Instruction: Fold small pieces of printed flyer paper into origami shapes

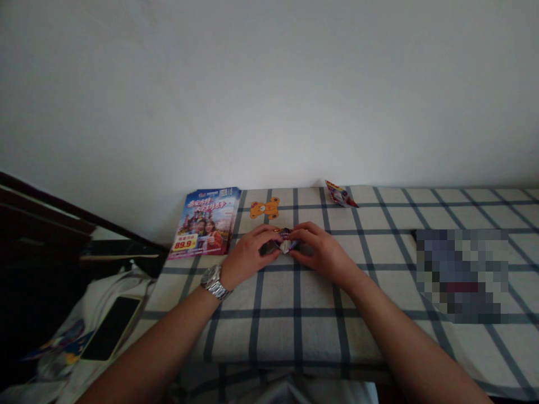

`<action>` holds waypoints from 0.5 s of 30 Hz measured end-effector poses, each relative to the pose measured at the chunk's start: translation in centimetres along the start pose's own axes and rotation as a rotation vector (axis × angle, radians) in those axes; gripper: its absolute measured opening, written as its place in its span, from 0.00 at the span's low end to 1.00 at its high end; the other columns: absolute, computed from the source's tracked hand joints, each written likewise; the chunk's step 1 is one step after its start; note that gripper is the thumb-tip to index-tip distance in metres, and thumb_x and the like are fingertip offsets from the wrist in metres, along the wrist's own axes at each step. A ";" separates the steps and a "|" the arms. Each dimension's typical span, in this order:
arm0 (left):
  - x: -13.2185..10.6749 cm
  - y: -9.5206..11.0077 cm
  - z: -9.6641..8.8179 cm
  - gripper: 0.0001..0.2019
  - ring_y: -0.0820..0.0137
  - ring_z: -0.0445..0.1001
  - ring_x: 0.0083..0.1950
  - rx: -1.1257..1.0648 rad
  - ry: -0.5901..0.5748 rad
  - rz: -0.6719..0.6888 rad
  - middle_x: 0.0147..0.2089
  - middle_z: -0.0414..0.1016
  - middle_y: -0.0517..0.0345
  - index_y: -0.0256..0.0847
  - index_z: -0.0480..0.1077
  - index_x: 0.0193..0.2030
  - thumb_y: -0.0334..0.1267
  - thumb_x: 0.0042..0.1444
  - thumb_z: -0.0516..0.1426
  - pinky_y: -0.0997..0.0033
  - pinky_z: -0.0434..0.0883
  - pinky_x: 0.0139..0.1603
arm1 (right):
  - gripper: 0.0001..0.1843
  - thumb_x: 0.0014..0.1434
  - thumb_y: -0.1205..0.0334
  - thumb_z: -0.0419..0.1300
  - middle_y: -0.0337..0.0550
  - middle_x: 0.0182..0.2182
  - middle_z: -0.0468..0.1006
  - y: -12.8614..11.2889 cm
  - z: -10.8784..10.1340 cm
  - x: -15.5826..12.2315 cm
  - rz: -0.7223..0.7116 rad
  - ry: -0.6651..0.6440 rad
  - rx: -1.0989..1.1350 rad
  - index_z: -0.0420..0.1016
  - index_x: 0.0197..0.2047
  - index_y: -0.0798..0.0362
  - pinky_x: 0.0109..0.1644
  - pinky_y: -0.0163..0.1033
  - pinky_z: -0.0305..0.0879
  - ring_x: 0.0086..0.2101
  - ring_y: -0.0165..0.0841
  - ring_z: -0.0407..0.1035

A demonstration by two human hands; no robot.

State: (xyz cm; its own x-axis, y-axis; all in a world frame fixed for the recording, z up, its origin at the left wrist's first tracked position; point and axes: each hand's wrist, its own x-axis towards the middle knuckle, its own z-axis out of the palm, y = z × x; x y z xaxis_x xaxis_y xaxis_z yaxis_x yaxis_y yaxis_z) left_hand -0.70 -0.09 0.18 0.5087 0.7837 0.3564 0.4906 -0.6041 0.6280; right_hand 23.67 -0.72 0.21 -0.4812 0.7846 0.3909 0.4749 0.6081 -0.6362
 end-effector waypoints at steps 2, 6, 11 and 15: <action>0.0 0.0 0.0 0.14 0.64 0.77 0.56 0.009 -0.008 0.011 0.56 0.74 0.55 0.46 0.74 0.50 0.29 0.59 0.65 0.60 0.76 0.59 | 0.13 0.63 0.62 0.67 0.47 0.52 0.76 0.1 0.1 0.0 -0.015 -0.004 -0.033 0.77 0.51 0.45 0.53 0.47 0.80 0.48 0.39 0.78; 0.1 0.1 0.0 0.14 0.65 0.77 0.56 0.014 -0.013 0.021 0.56 0.74 0.54 0.46 0.74 0.51 0.28 0.60 0.64 0.60 0.76 0.60 | 0.11 0.64 0.62 0.66 0.48 0.52 0.76 0.3 0.2 -0.1 -0.020 0.007 -0.037 0.78 0.50 0.46 0.52 0.47 0.80 0.47 0.39 0.78; 0.1 0.1 0.0 0.15 0.64 0.77 0.57 0.034 -0.001 0.031 0.57 0.75 0.55 0.47 0.74 0.53 0.29 0.61 0.63 0.58 0.76 0.61 | 0.11 0.64 0.62 0.66 0.48 0.52 0.77 0.3 0.1 -0.1 -0.032 0.024 -0.047 0.78 0.50 0.45 0.53 0.47 0.80 0.47 0.40 0.78; 0.0 0.0 0.1 0.13 0.64 0.77 0.57 0.052 0.003 0.041 0.58 0.75 0.54 0.47 0.76 0.52 0.30 0.61 0.63 0.58 0.77 0.60 | 0.10 0.64 0.61 0.66 0.47 0.51 0.77 0.1 0.1 0.0 -0.043 0.034 -0.060 0.79 0.49 0.46 0.52 0.46 0.80 0.47 0.39 0.78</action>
State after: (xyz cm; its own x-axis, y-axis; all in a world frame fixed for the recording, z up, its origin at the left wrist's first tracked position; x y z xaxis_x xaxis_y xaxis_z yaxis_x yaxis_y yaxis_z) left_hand -0.64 -0.11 0.11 0.5268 0.7586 0.3834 0.5057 -0.6423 0.5760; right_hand 23.65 -0.67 0.04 -0.4768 0.7610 0.4400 0.4981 0.6463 -0.5781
